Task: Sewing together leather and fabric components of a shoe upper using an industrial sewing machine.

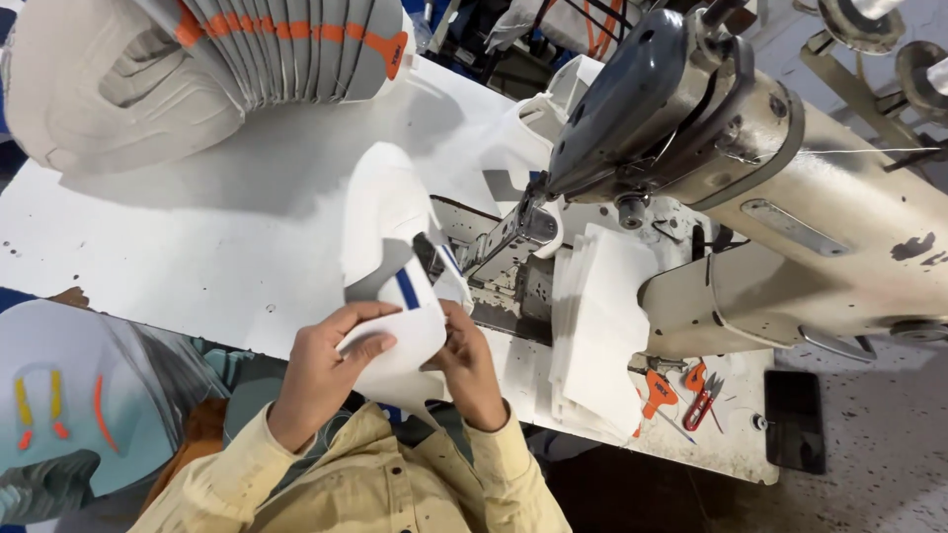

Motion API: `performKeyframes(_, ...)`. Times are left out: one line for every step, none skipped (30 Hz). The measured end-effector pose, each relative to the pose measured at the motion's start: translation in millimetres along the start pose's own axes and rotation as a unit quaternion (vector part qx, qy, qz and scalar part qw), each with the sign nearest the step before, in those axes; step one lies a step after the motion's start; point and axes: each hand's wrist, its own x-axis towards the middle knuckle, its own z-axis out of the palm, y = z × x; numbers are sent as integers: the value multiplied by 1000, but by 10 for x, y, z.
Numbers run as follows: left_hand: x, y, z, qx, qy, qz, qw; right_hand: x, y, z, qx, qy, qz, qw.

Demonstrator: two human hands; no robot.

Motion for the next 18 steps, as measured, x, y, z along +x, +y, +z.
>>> performKeyframes(-21,2,-7,10,-5,2,1000,-2,-23,-14,33,-8,-19,999)
performKeyframes(-55,3,-10,19,-11,2,1000,-18,-44,-28,66,-15,-36,997)
performKeyframes(-29,-14,-8,20,-10,-1,1000,1,9,-43,67,-15,-34,997)
performKeyframes(-15,-35,-1,42,5,-28,999,9,67,-59,65,-5,-34,997)
performKeyframes(0,-63,6,63,20,-55,996,20,132,-77,63,5,-35,997)
performKeyframes(13,-29,-2,66,19,-64,996,43,131,-69,67,6,-27,997)
performKeyframes(31,-3,-6,78,20,-70,994,71,138,-64,65,22,-19,997)
performKeyframes(9,20,-7,91,20,-82,992,51,165,-53,65,39,-6,997)
performKeyframes(-51,48,-6,93,17,-96,991,-13,145,-32,70,41,8,997)
performKeyframes(-39,78,-5,85,27,-36,995,-2,95,-29,73,33,-12,997)
performKeyframes(-30,117,-6,77,36,25,996,6,36,-23,77,25,-32,996)
performKeyframes(-23,82,15,78,35,21,996,7,35,-25,79,26,-29,996)
performKeyframes(-19,50,35,80,32,31,996,6,31,-25,95,14,-35,995)
performKeyframes(-8,20,56,83,29,42,995,16,22,-28,110,0,-42,993)
performKeyframes(1,16,67,85,29,39,995,19,49,-40,112,0,-39,993)
performKeyframes(12,9,81,86,27,39,995,20,75,-54,110,2,-32,993)
performKeyframes(24,1,97,87,25,38,995,22,102,-70,108,5,-24,994)
performKeyframes(29,-6,105,88,24,35,995,18,132,-89,109,5,-21,994)
